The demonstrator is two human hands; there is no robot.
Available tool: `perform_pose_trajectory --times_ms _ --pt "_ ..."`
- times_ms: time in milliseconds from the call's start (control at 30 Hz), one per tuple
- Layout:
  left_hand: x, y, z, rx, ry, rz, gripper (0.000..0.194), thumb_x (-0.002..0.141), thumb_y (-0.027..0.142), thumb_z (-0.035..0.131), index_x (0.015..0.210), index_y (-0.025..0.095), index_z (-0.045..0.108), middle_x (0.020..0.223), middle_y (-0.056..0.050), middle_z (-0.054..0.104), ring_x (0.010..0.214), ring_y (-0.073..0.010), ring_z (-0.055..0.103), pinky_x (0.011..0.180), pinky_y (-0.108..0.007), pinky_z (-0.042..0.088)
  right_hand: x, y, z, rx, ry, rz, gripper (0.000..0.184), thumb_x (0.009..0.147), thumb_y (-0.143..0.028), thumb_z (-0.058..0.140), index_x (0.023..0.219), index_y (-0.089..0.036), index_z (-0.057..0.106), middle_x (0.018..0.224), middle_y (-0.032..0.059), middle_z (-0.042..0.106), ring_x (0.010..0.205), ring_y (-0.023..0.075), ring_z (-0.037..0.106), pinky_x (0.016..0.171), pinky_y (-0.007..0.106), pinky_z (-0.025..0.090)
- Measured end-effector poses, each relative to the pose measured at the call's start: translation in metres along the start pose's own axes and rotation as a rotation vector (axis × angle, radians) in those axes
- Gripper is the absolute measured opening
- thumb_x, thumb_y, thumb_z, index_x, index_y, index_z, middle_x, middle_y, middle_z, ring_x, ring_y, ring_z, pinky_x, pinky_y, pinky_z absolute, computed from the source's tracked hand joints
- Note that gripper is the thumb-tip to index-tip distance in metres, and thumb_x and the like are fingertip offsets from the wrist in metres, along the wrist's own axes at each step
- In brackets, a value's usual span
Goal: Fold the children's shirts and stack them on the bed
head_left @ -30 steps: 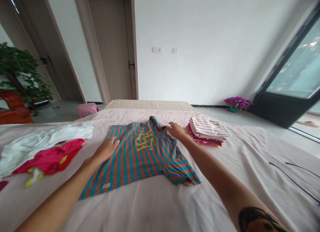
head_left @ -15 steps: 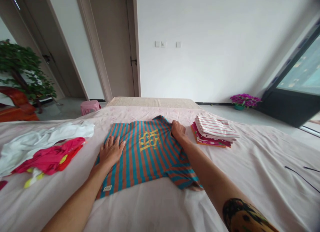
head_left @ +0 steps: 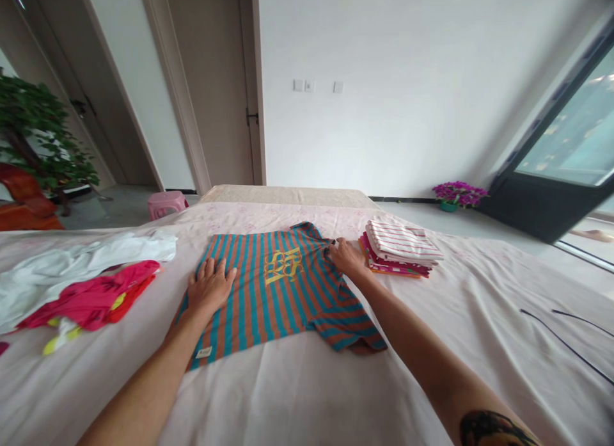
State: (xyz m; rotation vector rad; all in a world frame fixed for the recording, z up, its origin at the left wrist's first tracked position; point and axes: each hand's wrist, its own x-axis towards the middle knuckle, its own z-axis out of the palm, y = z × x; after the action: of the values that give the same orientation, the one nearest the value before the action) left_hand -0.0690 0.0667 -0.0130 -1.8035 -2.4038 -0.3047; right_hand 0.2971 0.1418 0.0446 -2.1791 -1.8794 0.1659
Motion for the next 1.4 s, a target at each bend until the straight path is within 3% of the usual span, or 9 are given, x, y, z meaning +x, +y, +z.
perform_pose_trajectory --times_ms 200,567,667,767,900,967,1100,1267,1400 --pt "0.002 -0.004 0.005 0.001 0.026 0.024 0.066 0.098 0.056 0.021 0.146 0.020 0.049 0.155 -0.016 0.041 0.143 -0.0325 0.035 0.113 -0.053 0.028 -0.029 0.003 0.005 -0.036 -0.045 -0.068 0.047 0.101 -0.045 0.031 0.139 -0.023 0.046 0.121 0.0133 0.067 0.111 0.0303 0.064 0.091 0.041 0.045" --pt "0.001 -0.005 0.003 0.007 0.030 0.035 0.065 0.098 0.055 0.022 0.146 0.020 0.048 0.155 -0.016 0.040 0.143 -0.0327 0.035 0.113 -0.053 0.028 -0.039 0.039 -0.002 -0.196 0.002 -0.024 0.037 0.098 -0.029 0.037 0.129 -0.022 0.055 0.110 0.0142 0.070 0.101 0.0301 0.067 0.082 0.040 0.047" --pt "-0.001 -0.003 0.000 0.006 0.035 0.038 0.065 0.098 0.054 0.022 0.146 0.019 0.048 0.155 -0.017 0.041 0.143 -0.0334 0.035 0.112 -0.054 0.028 -0.044 0.027 -0.009 -0.270 0.096 -0.130 0.033 0.096 -0.024 0.040 0.122 -0.019 0.060 0.114 0.0154 0.068 0.107 0.0303 0.063 0.086 0.040 0.046" --pt "-0.002 -0.001 -0.001 0.008 0.049 0.041 0.066 0.098 0.055 0.021 0.145 0.018 0.048 0.154 -0.018 0.041 0.142 -0.0344 0.035 0.111 -0.055 0.028 -0.055 0.005 -0.008 -0.272 0.176 -0.336 0.034 0.099 -0.026 0.037 0.124 -0.020 0.060 0.124 0.0151 0.064 0.116 0.0287 0.057 0.097 0.041 0.043" --pt "-0.001 -0.002 0.000 0.016 0.042 0.044 0.066 0.097 0.056 0.022 0.145 0.019 0.049 0.154 -0.017 0.041 0.142 -0.0338 0.035 0.111 -0.055 0.029 -0.072 -0.013 0.014 -0.191 0.121 -0.643 0.052 0.103 -0.043 0.033 0.149 -0.020 0.042 0.152 0.0099 0.046 0.140 0.0263 0.038 0.114 0.041 0.031" --pt "-0.001 -0.003 0.001 0.021 0.031 0.040 0.065 0.097 0.056 0.021 0.145 0.020 0.048 0.155 -0.016 0.040 0.142 -0.0333 0.035 0.111 -0.054 0.028 -0.076 -0.010 0.028 -0.192 0.074 -0.697 0.059 0.102 -0.050 0.031 0.153 -0.021 0.037 0.158 0.0072 0.038 0.146 0.0258 0.030 0.119 0.042 0.025" --pt "0.000 -0.006 0.002 0.027 0.017 0.046 0.064 0.098 0.053 0.020 0.146 0.020 0.047 0.155 -0.016 0.039 0.143 -0.0326 0.033 0.112 -0.053 0.028 -0.074 0.014 0.036 -0.228 0.038 -0.603 0.059 0.103 -0.050 0.029 0.154 -0.020 0.037 0.160 0.0078 0.034 0.147 0.0257 0.029 0.121 0.045 0.021" --pt "-0.004 -0.005 0.000 -0.016 0.032 0.057 0.064 0.099 0.052 0.018 0.146 0.019 0.047 0.153 -0.017 0.042 0.142 -0.0352 0.035 0.112 -0.057 0.028 -0.076 0.035 0.017 -0.222 -0.033 -0.477 0.057 0.104 -0.043 0.026 0.155 -0.019 0.032 0.161 0.0089 0.031 0.148 0.0270 0.026 0.119 0.052 0.021" --pt "-0.013 -0.002 -0.006 0.000 0.147 0.097 0.060 0.100 0.045 0.021 0.145 0.016 0.048 0.149 -0.018 0.047 0.142 -0.0362 0.035 0.113 -0.056 0.027 -0.089 0.035 -0.001 -0.186 -0.017 -0.382 0.054 0.104 -0.042 0.031 0.153 -0.020 0.035 0.158 0.0110 0.036 0.143 0.0259 0.035 0.116 0.045 0.026"
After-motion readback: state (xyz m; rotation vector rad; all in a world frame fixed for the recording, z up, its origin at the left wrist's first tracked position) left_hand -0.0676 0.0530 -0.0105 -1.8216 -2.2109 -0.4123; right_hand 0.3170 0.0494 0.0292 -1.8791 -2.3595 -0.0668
